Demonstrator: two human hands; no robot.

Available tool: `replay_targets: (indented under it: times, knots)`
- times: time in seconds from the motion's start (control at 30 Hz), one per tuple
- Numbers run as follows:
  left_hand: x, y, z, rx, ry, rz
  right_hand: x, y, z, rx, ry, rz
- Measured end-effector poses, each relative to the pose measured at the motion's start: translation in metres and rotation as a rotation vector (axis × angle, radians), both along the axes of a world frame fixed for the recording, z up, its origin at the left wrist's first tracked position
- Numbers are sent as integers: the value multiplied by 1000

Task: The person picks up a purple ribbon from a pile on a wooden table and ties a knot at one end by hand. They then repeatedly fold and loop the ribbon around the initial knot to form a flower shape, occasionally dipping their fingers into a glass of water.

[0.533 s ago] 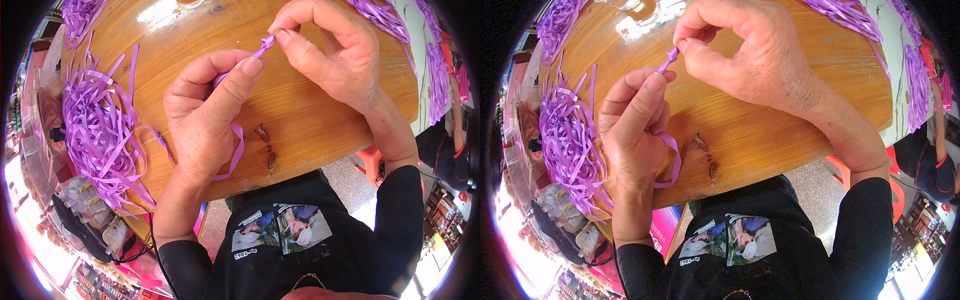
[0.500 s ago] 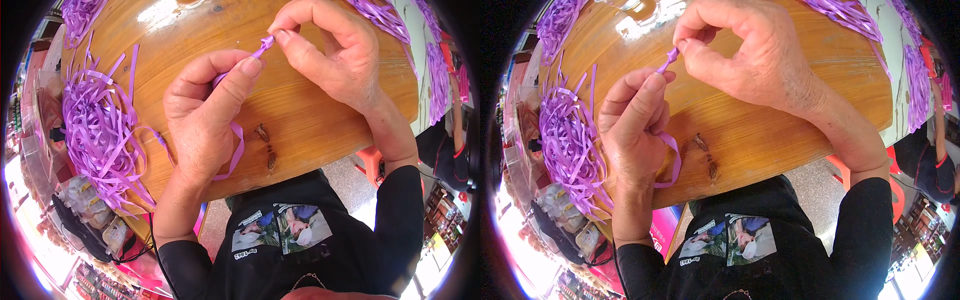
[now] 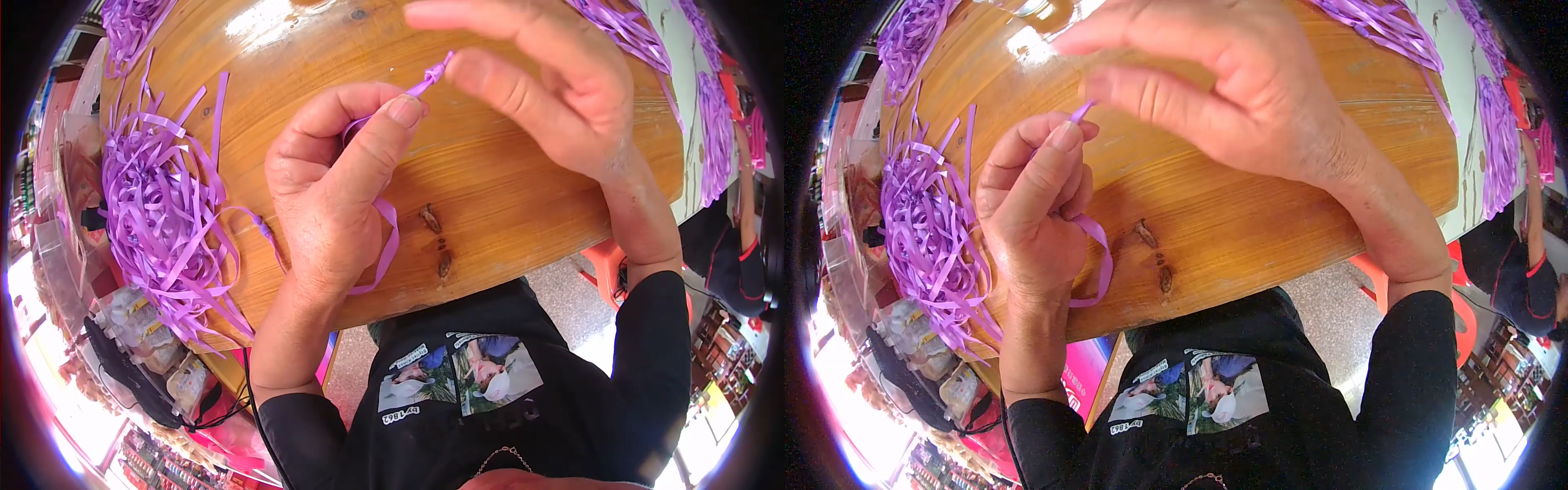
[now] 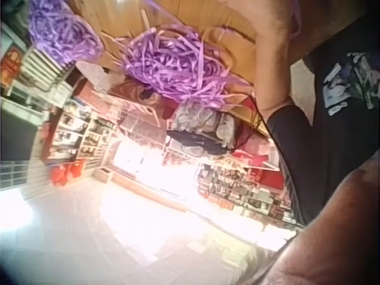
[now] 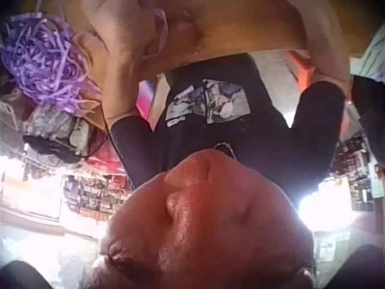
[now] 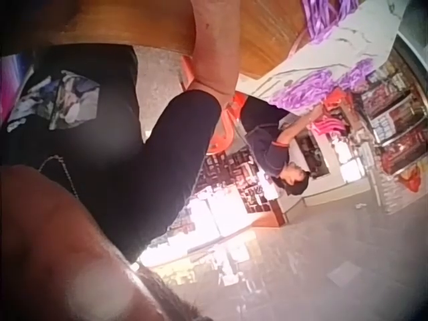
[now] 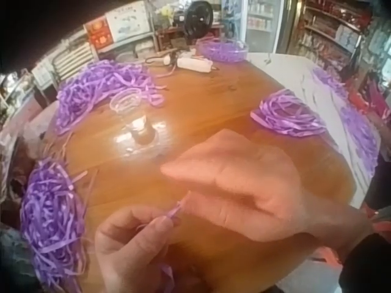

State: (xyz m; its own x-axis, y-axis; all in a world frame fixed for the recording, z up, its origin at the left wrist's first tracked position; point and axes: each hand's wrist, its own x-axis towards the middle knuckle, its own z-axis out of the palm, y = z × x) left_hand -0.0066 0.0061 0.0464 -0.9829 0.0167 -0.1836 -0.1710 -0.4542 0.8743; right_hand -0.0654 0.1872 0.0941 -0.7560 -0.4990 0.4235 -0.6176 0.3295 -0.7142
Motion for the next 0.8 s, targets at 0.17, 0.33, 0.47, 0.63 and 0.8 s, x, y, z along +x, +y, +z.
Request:
replay_targets:
  times: [0.17, 0.33, 0.47, 0.63, 0.8]
  knots:
    - [-2, 3, 1, 13, 7, -35, -49, -2, -50, -106, 671, 229]
    - [-1, -2, 1, -111, 11, -11, -3, 5, -2, 188, 146, 139]
    - [-5, 1, 2, -243, 17, 96, -6, 5, -1, 196, 181, 81]
    - [-12, -11, 2, -147, 43, 160, -16, 15, -6, 146, 303, 78]
    - [-10, -11, -1, -87, 4, 79, -12, 11, -1, 105, 141, 24]
